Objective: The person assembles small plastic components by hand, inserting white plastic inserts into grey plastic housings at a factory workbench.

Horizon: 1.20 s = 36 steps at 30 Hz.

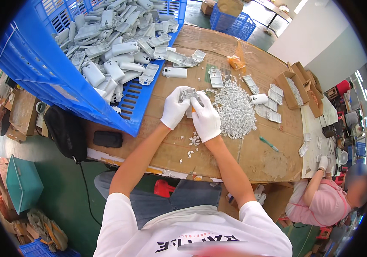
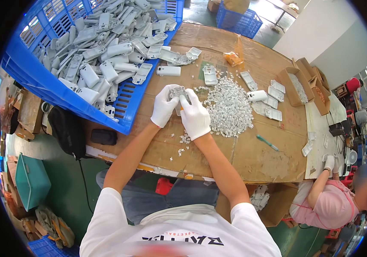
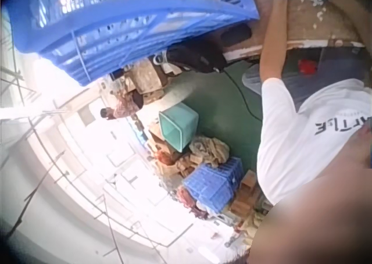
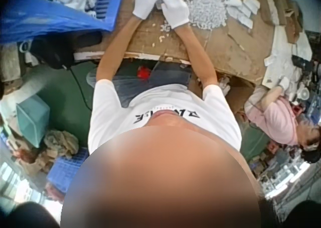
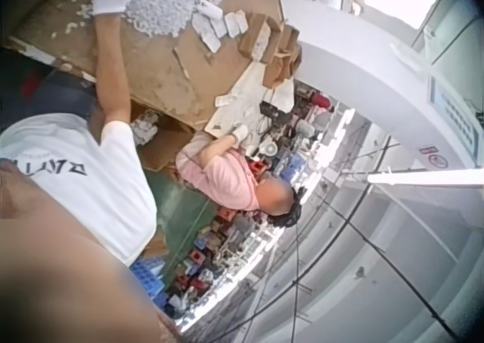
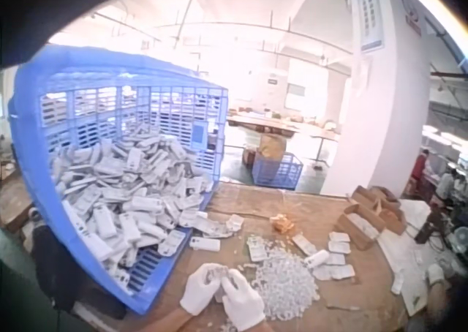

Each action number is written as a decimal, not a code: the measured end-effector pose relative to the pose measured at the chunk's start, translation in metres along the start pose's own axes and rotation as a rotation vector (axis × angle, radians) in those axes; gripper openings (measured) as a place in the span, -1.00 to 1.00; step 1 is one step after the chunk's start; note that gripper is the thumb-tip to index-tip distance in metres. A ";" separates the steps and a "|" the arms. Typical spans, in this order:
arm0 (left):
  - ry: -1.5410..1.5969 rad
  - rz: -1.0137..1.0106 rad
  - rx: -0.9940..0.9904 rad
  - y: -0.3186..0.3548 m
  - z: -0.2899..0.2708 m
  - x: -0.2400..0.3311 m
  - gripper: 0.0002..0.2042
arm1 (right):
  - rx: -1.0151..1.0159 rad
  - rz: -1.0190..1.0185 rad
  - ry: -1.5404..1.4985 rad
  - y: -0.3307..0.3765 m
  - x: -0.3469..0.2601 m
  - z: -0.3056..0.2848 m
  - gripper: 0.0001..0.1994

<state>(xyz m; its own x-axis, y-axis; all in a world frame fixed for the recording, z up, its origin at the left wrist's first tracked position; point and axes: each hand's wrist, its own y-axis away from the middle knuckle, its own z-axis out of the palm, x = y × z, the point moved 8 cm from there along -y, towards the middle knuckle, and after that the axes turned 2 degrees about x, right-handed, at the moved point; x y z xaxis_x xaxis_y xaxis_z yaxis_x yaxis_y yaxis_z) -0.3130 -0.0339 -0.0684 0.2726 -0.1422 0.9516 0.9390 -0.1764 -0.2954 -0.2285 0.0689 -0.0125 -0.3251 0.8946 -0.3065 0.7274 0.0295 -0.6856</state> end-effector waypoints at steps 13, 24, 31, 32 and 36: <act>-0.183 0.040 -0.009 0.000 0.007 0.013 -0.67 | -0.011 0.081 0.064 0.002 0.008 0.003 -0.61; -0.290 0.096 -0.018 0.001 0.009 0.016 -0.66 | -0.073 0.141 -0.074 -0.006 0.024 0.011 -0.62; -0.183 -0.038 0.007 0.000 0.005 0.009 -0.64 | -0.039 0.028 0.067 -0.004 0.006 0.006 -0.59; -0.184 -0.035 0.004 0.000 0.005 0.009 -0.64 | -0.044 0.020 0.076 -0.003 0.006 0.007 -0.55; -0.140 -0.048 0.006 -0.001 0.004 0.006 -0.63 | -0.017 0.000 0.106 -0.006 -0.001 0.007 -0.50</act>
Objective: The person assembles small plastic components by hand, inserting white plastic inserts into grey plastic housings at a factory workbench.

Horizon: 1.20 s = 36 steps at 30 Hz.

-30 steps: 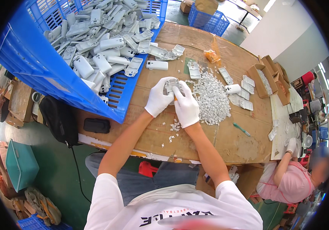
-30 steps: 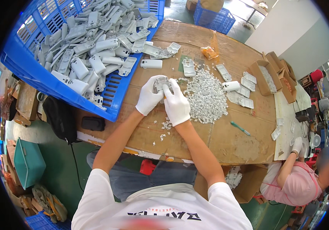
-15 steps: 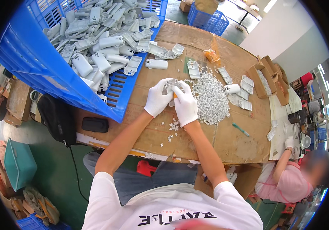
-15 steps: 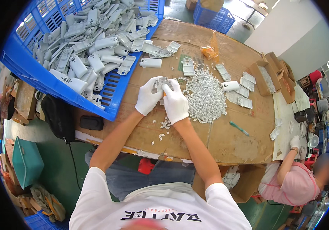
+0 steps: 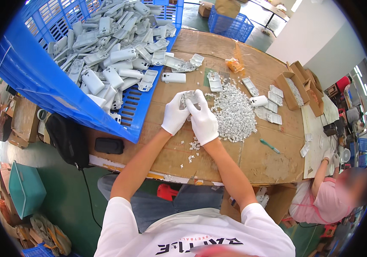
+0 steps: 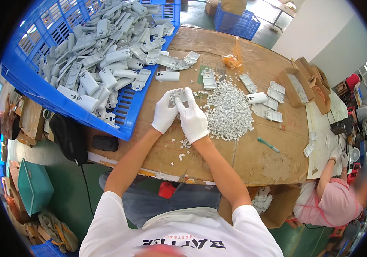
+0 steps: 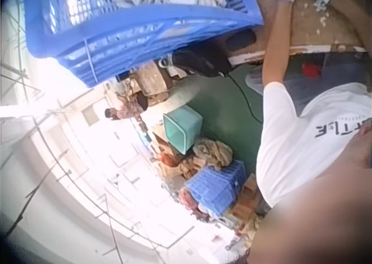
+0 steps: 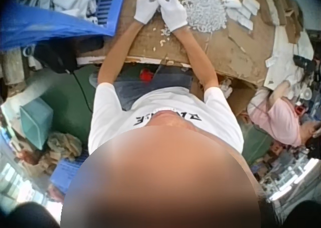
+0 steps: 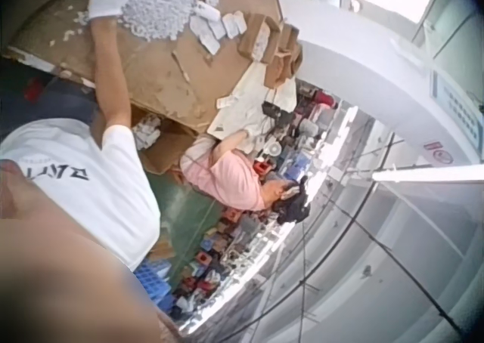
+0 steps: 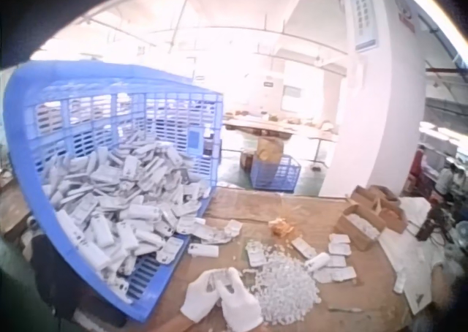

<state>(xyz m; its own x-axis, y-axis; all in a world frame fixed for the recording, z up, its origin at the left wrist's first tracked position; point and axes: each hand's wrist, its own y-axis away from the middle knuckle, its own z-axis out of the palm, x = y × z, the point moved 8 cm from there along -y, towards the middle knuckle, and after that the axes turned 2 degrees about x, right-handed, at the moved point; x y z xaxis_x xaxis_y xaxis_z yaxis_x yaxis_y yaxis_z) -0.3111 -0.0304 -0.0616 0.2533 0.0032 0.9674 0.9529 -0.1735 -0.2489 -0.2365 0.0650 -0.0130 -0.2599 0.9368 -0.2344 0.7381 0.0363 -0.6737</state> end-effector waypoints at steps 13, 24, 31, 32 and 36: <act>-0.034 0.019 -0.006 0.001 0.001 0.001 -0.61 | -0.004 0.023 -0.045 0.005 -0.001 0.006 -0.47; -0.090 0.034 0.011 0.004 0.000 0.001 -0.62 | -0.070 0.060 -0.113 0.004 0.004 0.011 -0.46; -0.083 0.023 0.032 0.001 -0.002 0.004 -0.62 | -0.045 0.043 -0.161 0.001 -0.003 0.003 -0.45; -0.085 0.023 0.030 0.001 -0.002 0.003 -0.62 | -0.035 0.067 -0.199 0.000 0.000 0.001 -0.47; -0.058 0.041 0.042 0.001 -0.004 0.002 -0.61 | 0.011 0.057 -0.215 0.002 -0.001 -0.002 -0.52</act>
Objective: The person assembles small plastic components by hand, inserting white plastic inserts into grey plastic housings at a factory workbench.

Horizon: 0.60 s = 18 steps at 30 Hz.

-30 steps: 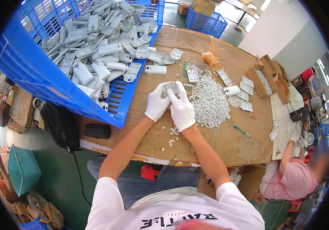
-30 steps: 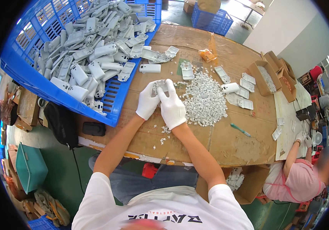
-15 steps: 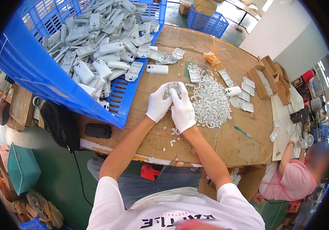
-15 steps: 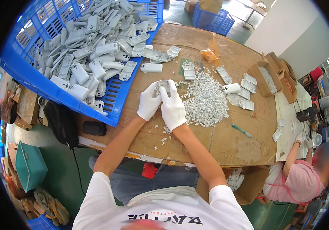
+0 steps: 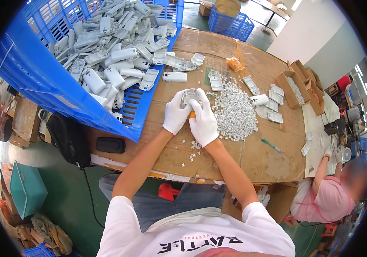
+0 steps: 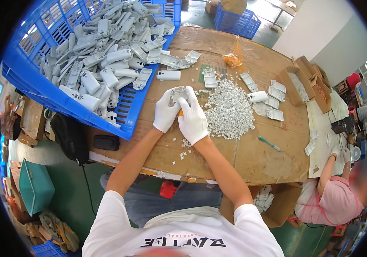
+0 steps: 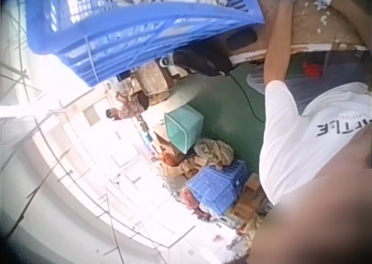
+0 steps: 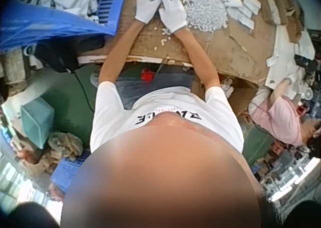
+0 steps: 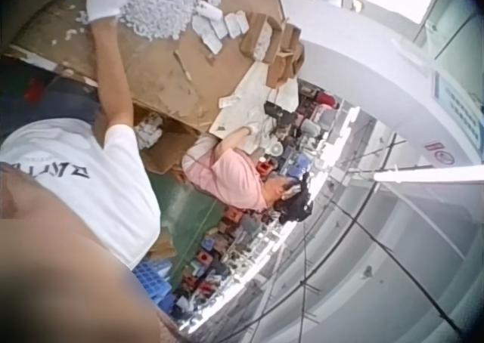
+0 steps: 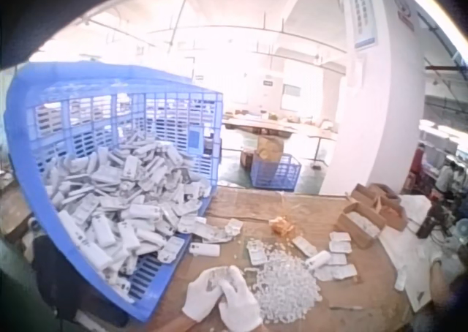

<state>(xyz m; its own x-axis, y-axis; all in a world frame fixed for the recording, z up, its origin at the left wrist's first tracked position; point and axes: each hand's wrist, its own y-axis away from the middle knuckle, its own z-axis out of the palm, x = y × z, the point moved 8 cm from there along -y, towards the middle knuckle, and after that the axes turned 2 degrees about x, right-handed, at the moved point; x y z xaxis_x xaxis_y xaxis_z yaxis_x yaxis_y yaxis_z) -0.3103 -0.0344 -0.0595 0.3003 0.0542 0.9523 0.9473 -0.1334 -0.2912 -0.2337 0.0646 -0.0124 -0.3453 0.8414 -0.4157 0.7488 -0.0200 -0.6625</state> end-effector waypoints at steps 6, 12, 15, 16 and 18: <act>-0.034 0.007 -0.002 0.001 0.001 0.012 -0.61 | -0.039 0.023 0.023 0.002 0.004 0.001 -0.50; 0.080 0.045 0.029 -0.005 -0.002 0.000 -0.64 | -0.154 -0.050 0.134 -0.010 -0.020 -0.012 -0.36; 0.622 -0.171 -0.443 0.009 0.030 0.008 -0.42 | -0.238 0.068 0.379 -0.002 -0.012 -0.005 -0.39; 0.648 -0.155 -0.503 0.014 0.033 0.015 -0.38 | -0.209 0.081 0.384 0.000 -0.009 -0.012 -0.42; 0.772 -0.244 -0.608 0.029 0.050 0.022 -0.36 | -0.187 0.135 0.416 0.011 0.008 -0.034 -0.55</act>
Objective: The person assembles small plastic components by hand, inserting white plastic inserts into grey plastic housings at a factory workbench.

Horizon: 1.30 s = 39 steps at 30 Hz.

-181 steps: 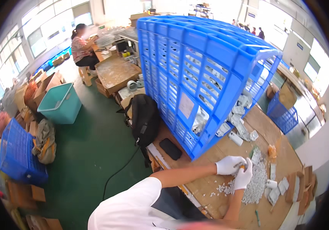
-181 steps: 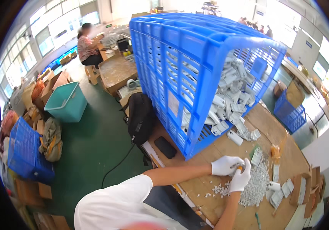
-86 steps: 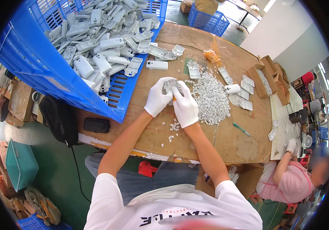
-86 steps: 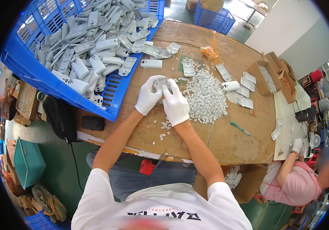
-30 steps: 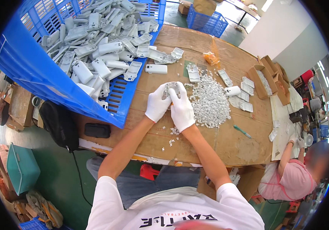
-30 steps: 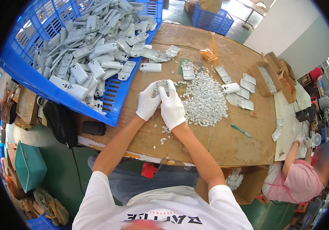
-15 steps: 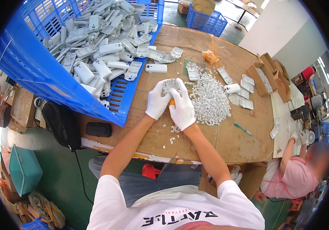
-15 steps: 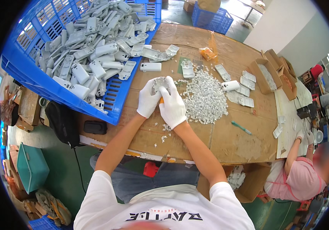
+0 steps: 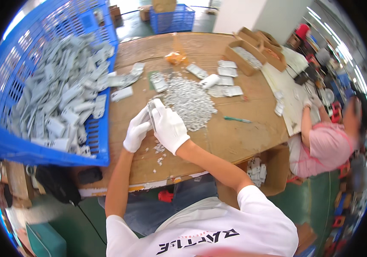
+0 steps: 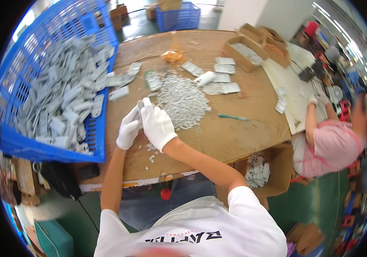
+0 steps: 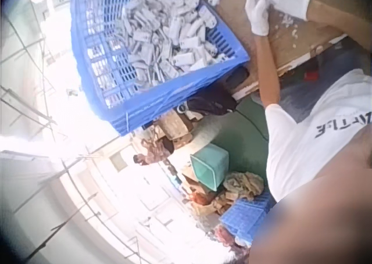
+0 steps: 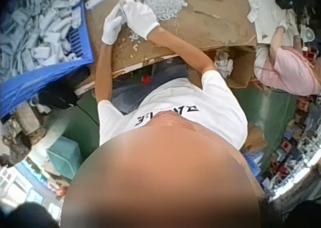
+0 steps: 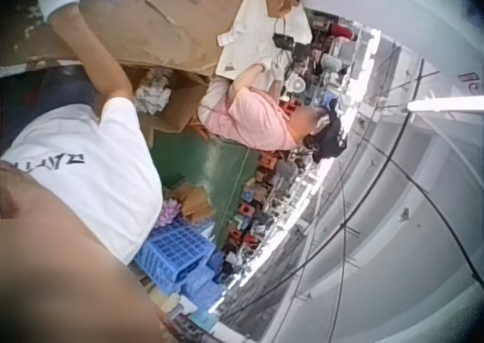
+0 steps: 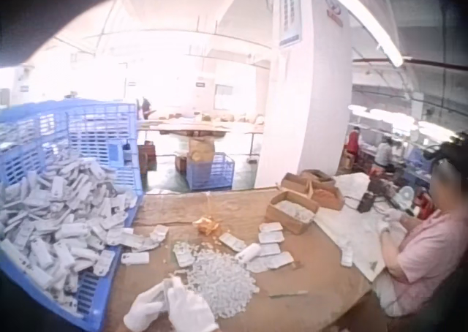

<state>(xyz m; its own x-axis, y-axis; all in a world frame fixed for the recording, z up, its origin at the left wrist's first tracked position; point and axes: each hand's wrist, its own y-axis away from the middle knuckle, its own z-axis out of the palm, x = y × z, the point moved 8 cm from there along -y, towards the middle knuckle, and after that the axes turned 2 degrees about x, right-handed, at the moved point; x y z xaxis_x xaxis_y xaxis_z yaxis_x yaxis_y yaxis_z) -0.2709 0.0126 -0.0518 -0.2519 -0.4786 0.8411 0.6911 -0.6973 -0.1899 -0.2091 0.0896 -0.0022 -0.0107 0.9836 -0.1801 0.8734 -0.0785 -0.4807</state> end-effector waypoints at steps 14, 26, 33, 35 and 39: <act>-2.041 0.290 0.466 -0.067 -0.086 0.039 -0.51 | -0.174 0.822 0.767 0.140 0.448 -0.138 -0.56; -1.947 0.061 0.539 -0.030 -0.064 0.014 -0.81 | 0.004 0.018 -0.208 0.093 0.156 -0.057 -0.80; -1.808 0.147 0.447 0.025 -0.014 0.026 -0.67 | 0.116 0.112 -0.287 0.100 0.158 -0.041 -0.84; -1.832 -0.089 0.532 0.031 -0.012 0.030 -0.63 | 0.094 0.095 -0.235 0.102 0.157 -0.035 -0.91; -2.249 -0.254 0.405 0.029 -0.020 0.020 -0.77 | -0.158 0.171 -0.226 0.092 0.154 -0.024 -0.95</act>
<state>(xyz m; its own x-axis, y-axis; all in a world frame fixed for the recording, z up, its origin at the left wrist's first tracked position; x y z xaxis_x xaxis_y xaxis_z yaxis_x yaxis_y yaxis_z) -0.2700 -0.0281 -0.0505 0.3716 0.9237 -0.0933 0.9039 -0.3829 -0.1906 -0.1191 0.2379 -0.0538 0.0500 0.8961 -0.4410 0.9364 -0.1956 -0.2914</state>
